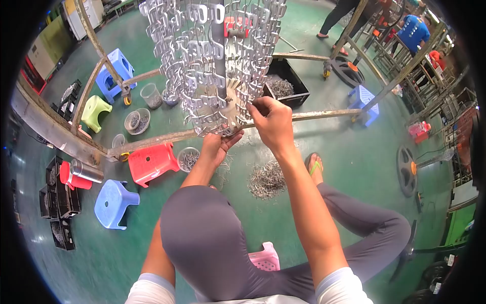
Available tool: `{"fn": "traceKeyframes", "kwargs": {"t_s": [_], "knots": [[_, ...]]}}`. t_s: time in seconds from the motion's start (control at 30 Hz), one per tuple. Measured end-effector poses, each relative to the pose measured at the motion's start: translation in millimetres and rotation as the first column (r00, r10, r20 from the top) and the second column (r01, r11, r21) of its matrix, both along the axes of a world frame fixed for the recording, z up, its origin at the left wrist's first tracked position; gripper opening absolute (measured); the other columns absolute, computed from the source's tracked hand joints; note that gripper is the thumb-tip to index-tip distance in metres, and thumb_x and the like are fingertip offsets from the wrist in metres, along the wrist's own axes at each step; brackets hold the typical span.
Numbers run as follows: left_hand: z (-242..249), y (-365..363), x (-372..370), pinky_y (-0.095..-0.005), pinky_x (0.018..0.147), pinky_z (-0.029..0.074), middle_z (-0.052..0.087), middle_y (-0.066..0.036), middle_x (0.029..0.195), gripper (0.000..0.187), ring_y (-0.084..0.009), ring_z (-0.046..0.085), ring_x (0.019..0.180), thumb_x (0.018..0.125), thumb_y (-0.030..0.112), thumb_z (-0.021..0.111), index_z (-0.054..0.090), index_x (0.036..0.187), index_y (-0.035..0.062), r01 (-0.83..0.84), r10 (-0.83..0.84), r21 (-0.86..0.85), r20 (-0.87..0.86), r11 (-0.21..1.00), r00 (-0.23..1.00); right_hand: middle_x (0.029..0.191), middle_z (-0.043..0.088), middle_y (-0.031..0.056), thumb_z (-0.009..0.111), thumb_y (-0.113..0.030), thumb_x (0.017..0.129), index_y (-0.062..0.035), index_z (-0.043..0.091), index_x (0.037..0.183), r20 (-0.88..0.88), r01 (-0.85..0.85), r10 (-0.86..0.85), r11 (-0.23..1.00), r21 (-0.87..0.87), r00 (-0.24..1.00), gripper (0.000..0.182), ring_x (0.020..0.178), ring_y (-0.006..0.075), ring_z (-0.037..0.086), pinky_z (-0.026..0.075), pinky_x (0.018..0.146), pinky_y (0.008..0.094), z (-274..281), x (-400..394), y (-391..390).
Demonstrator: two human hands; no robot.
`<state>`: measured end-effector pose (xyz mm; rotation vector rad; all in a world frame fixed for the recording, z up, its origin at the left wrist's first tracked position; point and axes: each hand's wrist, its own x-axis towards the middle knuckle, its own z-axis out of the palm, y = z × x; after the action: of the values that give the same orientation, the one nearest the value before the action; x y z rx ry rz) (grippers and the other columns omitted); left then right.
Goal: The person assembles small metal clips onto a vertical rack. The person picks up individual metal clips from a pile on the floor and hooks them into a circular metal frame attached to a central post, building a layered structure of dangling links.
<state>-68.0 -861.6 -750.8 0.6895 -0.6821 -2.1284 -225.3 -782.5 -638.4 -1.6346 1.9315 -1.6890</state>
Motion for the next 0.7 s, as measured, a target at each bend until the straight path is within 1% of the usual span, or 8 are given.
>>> {"fn": "traceKeyframes", "kwargs": {"t_s": [0.1, 0.23, 0.33, 0.43, 0.5, 0.57, 0.63, 0.7], "knots": [[-1.7, -1.8, 5.1, -0.0400, 0.097, 0.064, 0.070, -0.019, 0.122, 0.039, -0.0341, 0.072, 0.111, 0.106, 0.022, 0.064, 0.057, 0.132, -0.0062, 0.056, -0.056, -0.004, -0.030, 0.998, 0.998, 0.075, 0.075, 0.0130, 0.079, -0.014, 0.091, 0.0059, 0.076, 0.096, -0.049, 0.003, -0.003, 1.000, 0.012, 0.999, 0.021, 0.065, 0.0127, 0.069, 0.054, 0.062, 0.0304, 0.1, -0.3, -0.8], [1.4, -1.0, 7.0, -0.0403, 0.098, 0.063, 0.071, -0.019, 0.118, 0.032, -0.0346, 0.072, 0.111, 0.106, 0.023, 0.065, 0.063, 0.123, -0.0047, 0.044, -0.044, 0.015, -0.011, 0.999, 0.999, 0.076, 0.076, 0.0142, 0.079, -0.015, 0.091, 0.0058, 0.077, 0.095, -0.056, -0.027, 0.029, 0.999, 0.035, 0.998, 0.021, 0.065, 0.0144, 0.070, 0.055, 0.063, 0.0307, 0.3, -5.6, -1.3], [-0.8, -0.5, 7.7, -0.0418, 0.094, 0.065, 0.071, -0.023, 0.118, 0.037, -0.0364, 0.074, 0.108, 0.107, 0.024, 0.063, 0.060, 0.126, -0.0077, 0.033, -0.033, 0.008, -0.028, 0.999, 0.999, 0.079, 0.077, 0.0141, 0.080, -0.015, 0.091, 0.0057, 0.076, 0.099, -0.088, -0.054, 0.058, 0.997, 0.049, 0.994, 0.022, 0.067, 0.0148, 0.071, 0.055, 0.064, 0.0307, 3.4, -8.6, 0.2], [-3.2, -0.4, 9.3, -0.0421, 0.097, 0.064, 0.071, -0.023, 0.119, 0.039, -0.0368, 0.073, 0.111, 0.107, 0.026, 0.064, 0.060, 0.126, -0.0076, 0.048, -0.046, 0.038, -0.060, 0.998, 0.997, 0.080, 0.076, 0.0134, 0.079, -0.014, 0.091, 0.0054, 0.075, 0.104, -0.089, -0.023, 0.030, 0.997, 0.079, 0.996, 0.024, 0.068, 0.0150, 0.070, 0.055, 0.065, 0.0310, 12.8, -4.1, 10.5], [0.0, 4.8, 14.1, -0.0427, 0.099, 0.063, 0.071, -0.024, 0.120, 0.040, -0.0365, 0.071, 0.114, 0.108, 0.027, 0.062, 0.060, 0.127, -0.0077, 0.048, -0.043, 0.061, -0.083, 0.997, 0.996, 0.078, 0.074, 0.0113, 0.079, -0.013, 0.091, 0.0048, 0.073, 0.106, -0.086, 0.062, -0.061, 0.998, 0.011, 0.994, 0.024, 0.066, 0.0149, 0.069, 0.055, 0.063, 0.0315, 15.8, 6.1, 18.9], [1.3, 11.1, 23.7, -0.0433, 0.101, 0.062, 0.070, -0.024, 0.121, 0.040, -0.0359, 0.071, 0.116, 0.108, 0.027, 0.060, 0.059, 0.128, -0.0077, 0.044, -0.036, 0.088, -0.089, 0.995, 0.995, 0.083, 0.073, 0.0181, 0.077, -0.012, 0.089, 0.0059, 0.072, 0.106, 0.008, 0.037, -0.038, 0.998, 0.049, 0.999, 0.025, 0.069, 0.0262, 0.070, 0.056, 0.067, 0.0379, 17.5, 21.3, 30.8], [-0.4, 17.2, 31.5, -0.0441, 0.102, 0.061, 0.070, -0.024, 0.123, 0.040, -0.0348, 0.070, 0.116, 0.109, 0.027, 0.058, 0.059, 0.128, -0.0078, 0.044, -0.035, 0.114, -0.082, 0.993, 0.996, 0.084, 0.073, 0.0180, 0.076, -0.011, 0.090, 0.0058, 0.072, 0.108, 0.046, -0.073, 0.068, 0.992, 0.107, 0.997, 0.026, 0.069, 0.0260, 0.071, 0.056, 0.067, 0.0377, 6.6, 32.7, 37.2], [-1.3, 29.5, 44.8, -0.0438, 0.100, 0.061, 0.069, -0.024, 0.124, 0.039, -0.0325, 0.071, 0.114, 0.108, 0.025, 0.057, 0.058, 0.129, -0.0079, 0.039, -0.036, 0.106, -0.031, 0.994, 0.999, 0.087, 0.075, 0.0200, 0.076, -0.016, 0.090, 0.0072, 0.072, 0.115, 0.065, -0.181, 0.172, 0.965, 0.190, 0.983, 0.034, 0.074, 0.0282, 0.074, 0.058, 0.070, 0.0384, -2.4, 42.5, 37.6]]}}
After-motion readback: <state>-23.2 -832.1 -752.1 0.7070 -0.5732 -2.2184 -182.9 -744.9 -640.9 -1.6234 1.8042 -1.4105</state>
